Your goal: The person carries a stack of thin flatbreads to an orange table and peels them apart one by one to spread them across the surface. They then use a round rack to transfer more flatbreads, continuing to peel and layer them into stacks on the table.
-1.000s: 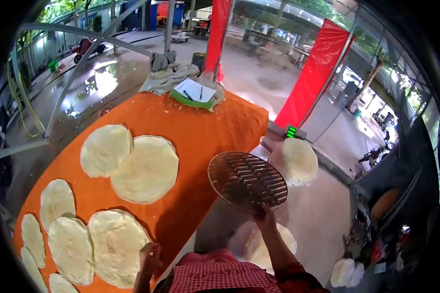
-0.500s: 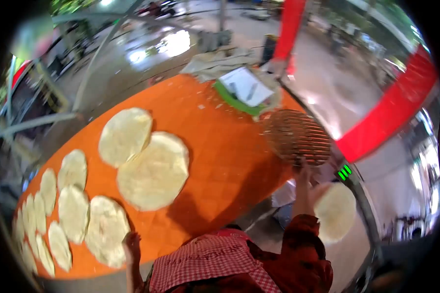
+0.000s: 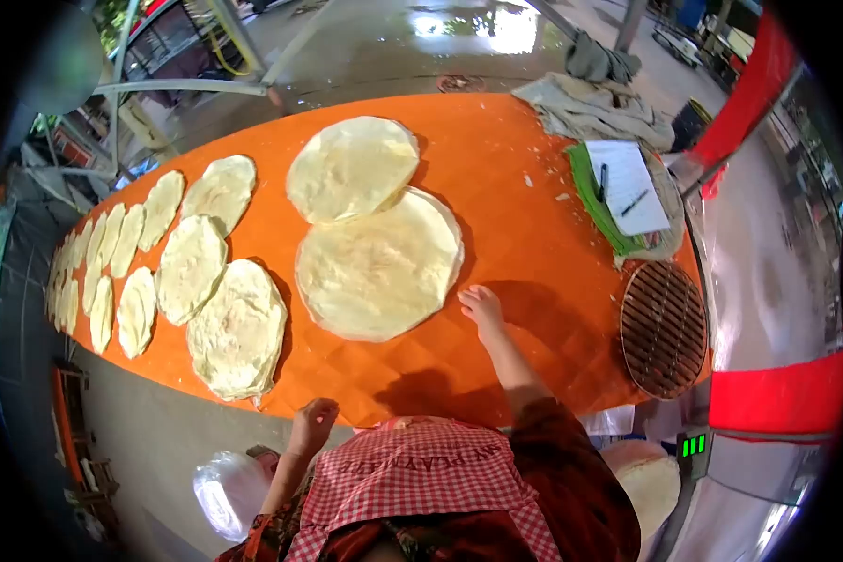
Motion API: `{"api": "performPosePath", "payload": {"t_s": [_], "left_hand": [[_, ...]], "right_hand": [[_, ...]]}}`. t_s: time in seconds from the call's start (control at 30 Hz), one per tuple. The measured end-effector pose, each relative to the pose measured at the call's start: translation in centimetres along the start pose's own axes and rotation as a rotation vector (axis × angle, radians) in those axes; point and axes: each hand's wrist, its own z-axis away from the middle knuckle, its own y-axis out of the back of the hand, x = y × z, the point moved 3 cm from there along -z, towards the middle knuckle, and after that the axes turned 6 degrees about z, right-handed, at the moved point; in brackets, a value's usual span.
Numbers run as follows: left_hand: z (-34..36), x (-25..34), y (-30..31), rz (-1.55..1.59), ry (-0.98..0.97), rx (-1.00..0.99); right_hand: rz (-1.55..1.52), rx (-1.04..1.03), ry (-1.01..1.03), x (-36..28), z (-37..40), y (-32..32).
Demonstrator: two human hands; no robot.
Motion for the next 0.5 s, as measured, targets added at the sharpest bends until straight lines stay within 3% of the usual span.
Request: {"api": "performPosePath", "payload": {"t_s": [0.1,0.13,0.27,0.37,0.43,0.5], "left_hand": [[-1.1,-1.5,1.3,0.067,-0.054,0.031],[-1.4,-2.2,2.0,0.05,-0.069,0.044],[-1.8,-6.5,4.5,0.153,-0.038,0.16],[-1.6,-8.0,5.9,0.2,0.007,0.191],[-2.3,-8.5,6.9,0.237,-0.001,0.184],[-3.2,-9.0,7.5,0.332,0.033,0.134]], "right_hand": [[0.282,-0.039,-0.01,0.1,-4.5,-5.2],[0.33,-0.028,-0.153,-0.2,-4.4,-6.0],[0.036,0.058,-0.299,-1.5,-2.3,-9.0],[0.002,-0.035,-0.058,2.4,-8.2,-7.9],[0.074,-0.12,0.001,-2.8,-7.3,-9.3],[0.27,-0.177,0.203,-11.3,-5.6,-12.0]]}}
